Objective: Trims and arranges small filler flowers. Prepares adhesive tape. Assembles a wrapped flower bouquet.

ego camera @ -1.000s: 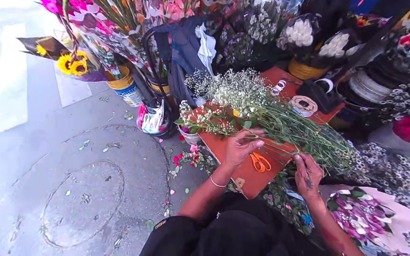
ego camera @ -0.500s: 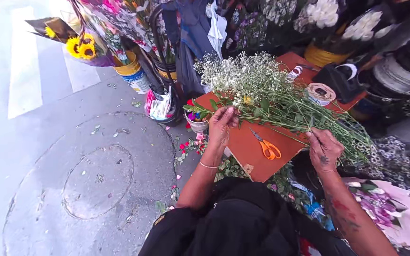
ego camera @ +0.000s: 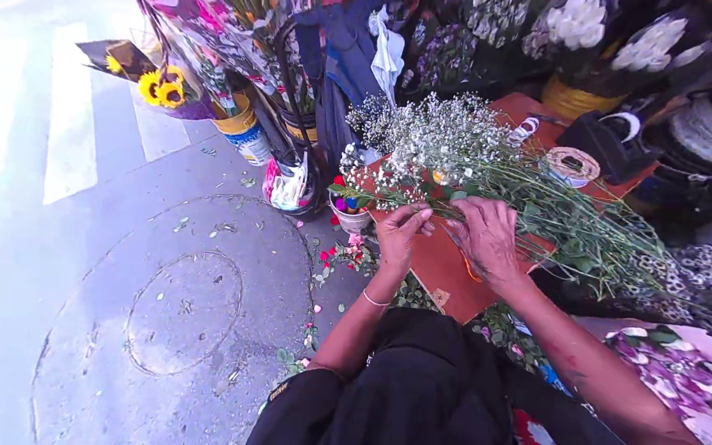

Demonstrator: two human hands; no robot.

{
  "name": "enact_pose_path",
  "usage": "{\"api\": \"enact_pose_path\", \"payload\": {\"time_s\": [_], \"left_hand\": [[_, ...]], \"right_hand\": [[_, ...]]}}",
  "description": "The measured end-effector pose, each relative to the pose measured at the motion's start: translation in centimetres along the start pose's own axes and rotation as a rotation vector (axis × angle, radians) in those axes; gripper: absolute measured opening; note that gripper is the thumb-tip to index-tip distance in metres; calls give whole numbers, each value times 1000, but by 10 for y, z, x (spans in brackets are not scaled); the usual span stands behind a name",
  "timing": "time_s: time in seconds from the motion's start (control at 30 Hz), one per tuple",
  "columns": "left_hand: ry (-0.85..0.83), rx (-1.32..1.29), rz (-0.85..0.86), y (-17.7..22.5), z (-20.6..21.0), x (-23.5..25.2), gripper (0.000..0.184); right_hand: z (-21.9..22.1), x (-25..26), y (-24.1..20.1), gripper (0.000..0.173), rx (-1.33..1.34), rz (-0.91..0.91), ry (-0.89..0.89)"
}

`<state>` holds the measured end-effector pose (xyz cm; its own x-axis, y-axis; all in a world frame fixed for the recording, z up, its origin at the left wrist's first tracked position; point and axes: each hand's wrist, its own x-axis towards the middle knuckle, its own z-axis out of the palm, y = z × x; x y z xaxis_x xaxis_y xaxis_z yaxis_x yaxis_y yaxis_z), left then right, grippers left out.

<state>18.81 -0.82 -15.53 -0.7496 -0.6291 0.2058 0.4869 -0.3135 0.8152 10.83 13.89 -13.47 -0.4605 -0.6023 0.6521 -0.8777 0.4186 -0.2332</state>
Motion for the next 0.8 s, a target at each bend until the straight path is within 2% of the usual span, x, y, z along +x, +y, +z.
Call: {"api": "enact_pose_path", "payload": {"time_s": [0.1,0.2,0.27,0.37,0.57,0.6,0.67,0.73,0.77,0.8], "left_hand": [[-23,2,54,0,-10,4,8],[-45,1,85,-10,-20,3,9],[-22,-21,60,-17,-20,2,10],[18,-31,19,-22,-14,-1,11],[27,138,38,-25,-13,-2,9],[-11,248,110,-28,-13,-6,9],[-126,524,394,-32,-12,-16,11],[-213,687,698,-26,-9,-22,11],[-238,706,775,-22,-10,-24,11],[-233,692,753,-20,-11,-26,10]], "right_hand": [[-3,16,7,39,153,226,-168],[-4,21,11,34,238,265,-338],[1,23,13,34,269,303,-267],[18,22,14,35,169,305,-99],[29,19,11,32,82,323,-36],[31,21,13,31,84,345,-34],[38,27,24,28,83,418,-37],[40,34,50,27,69,553,-66],[38,36,67,29,78,590,-72],[36,37,81,31,93,562,-54]]}}
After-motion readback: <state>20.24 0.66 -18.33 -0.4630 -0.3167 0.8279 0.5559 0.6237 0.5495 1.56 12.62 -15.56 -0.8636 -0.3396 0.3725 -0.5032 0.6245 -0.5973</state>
